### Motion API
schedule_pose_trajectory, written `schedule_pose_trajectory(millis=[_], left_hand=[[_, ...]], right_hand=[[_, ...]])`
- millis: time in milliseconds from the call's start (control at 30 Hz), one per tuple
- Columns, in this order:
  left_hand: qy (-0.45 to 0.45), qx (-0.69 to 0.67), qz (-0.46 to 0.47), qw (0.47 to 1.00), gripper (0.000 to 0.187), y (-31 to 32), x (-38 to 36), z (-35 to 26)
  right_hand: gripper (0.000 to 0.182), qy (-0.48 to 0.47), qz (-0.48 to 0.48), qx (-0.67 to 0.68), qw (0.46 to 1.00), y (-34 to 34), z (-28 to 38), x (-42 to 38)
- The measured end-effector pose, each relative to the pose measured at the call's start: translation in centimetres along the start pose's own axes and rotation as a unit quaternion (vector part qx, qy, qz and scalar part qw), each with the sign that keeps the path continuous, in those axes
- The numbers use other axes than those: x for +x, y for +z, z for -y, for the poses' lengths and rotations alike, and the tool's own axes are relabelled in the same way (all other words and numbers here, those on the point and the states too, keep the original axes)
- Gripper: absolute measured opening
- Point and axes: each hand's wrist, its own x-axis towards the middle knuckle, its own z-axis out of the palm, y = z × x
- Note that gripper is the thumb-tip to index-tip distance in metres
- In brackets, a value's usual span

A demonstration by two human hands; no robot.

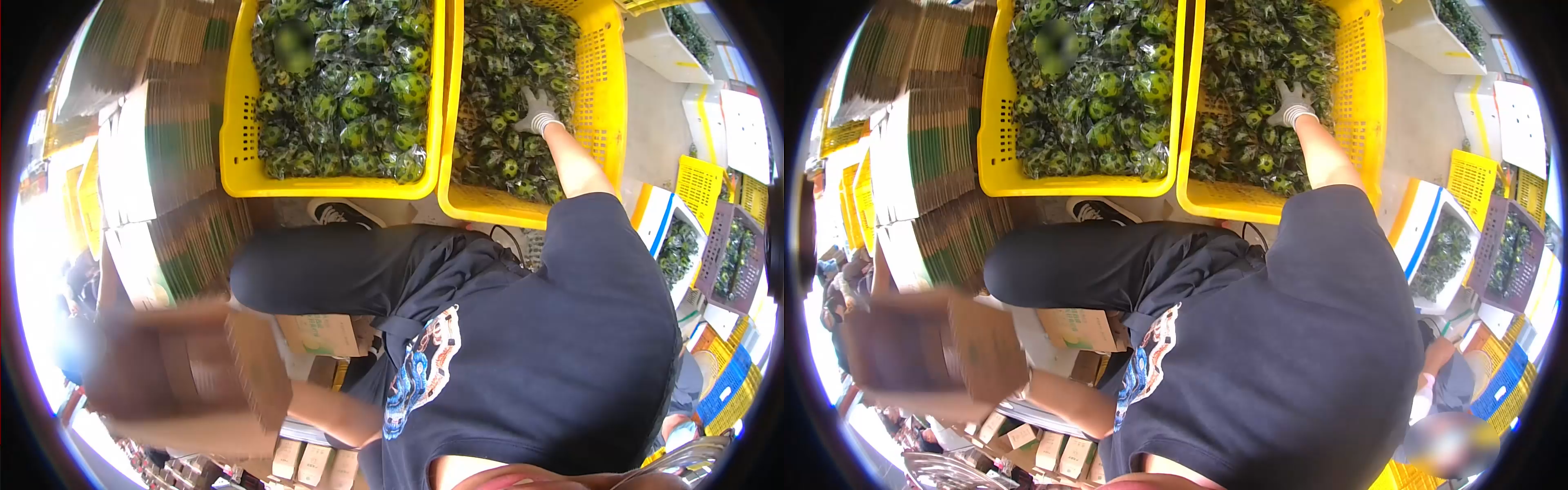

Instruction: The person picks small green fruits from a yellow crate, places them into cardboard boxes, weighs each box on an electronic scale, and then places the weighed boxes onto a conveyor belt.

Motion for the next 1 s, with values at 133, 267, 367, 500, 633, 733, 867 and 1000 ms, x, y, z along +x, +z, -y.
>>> schedule_pose_trajectory(millis=[133,267,367,500,633,733,867,1000], left_hand=[[-0.061,-0.078,0.048,0.994,0.057,8.7,2.2,9.5],[-0.166,-0.099,0.073,0.978,0.056,13.2,0.3,17.3],[-0.188,-0.056,0.025,0.980,0.056,12.5,-2.3,19.3],[-0.363,-0.336,0.024,0.869,0.050,12.6,-1.9,20.8],[-0.389,-0.387,0.070,0.833,0.051,11.5,-2.6,22.1],[-0.395,-0.389,0.087,0.828,0.049,11.3,-2.3,22.1],[-0.434,-0.403,0.111,0.798,0.049,10.4,-2.0,21.8],[-0.449,-0.404,0.115,0.789,0.050,11.7,-1.8,22.1]], right_hand=[[0.116,0.051,0.058,0.037,0.996,-0.5,2.3,2.8],[0.111,0.024,0.015,0.083,0.996,1.7,3.9,2.4],[0.114,-0.077,-0.078,0.057,0.992,5.9,6.0,3.0],[0.118,-0.003,-0.230,0.062,0.971,8.3,6.3,4.0],[0.105,0.147,-0.129,0.096,0.976,4.8,8.5,4.1],[0.086,0.156,-0.136,0.201,0.957,1.4,9.5,1.4],[0.075,0.107,-0.153,0.286,0.940,7.0,5.9,6.7],[0.075,0.039,-0.073,0.345,0.935,8.1,4.4,7.9]])
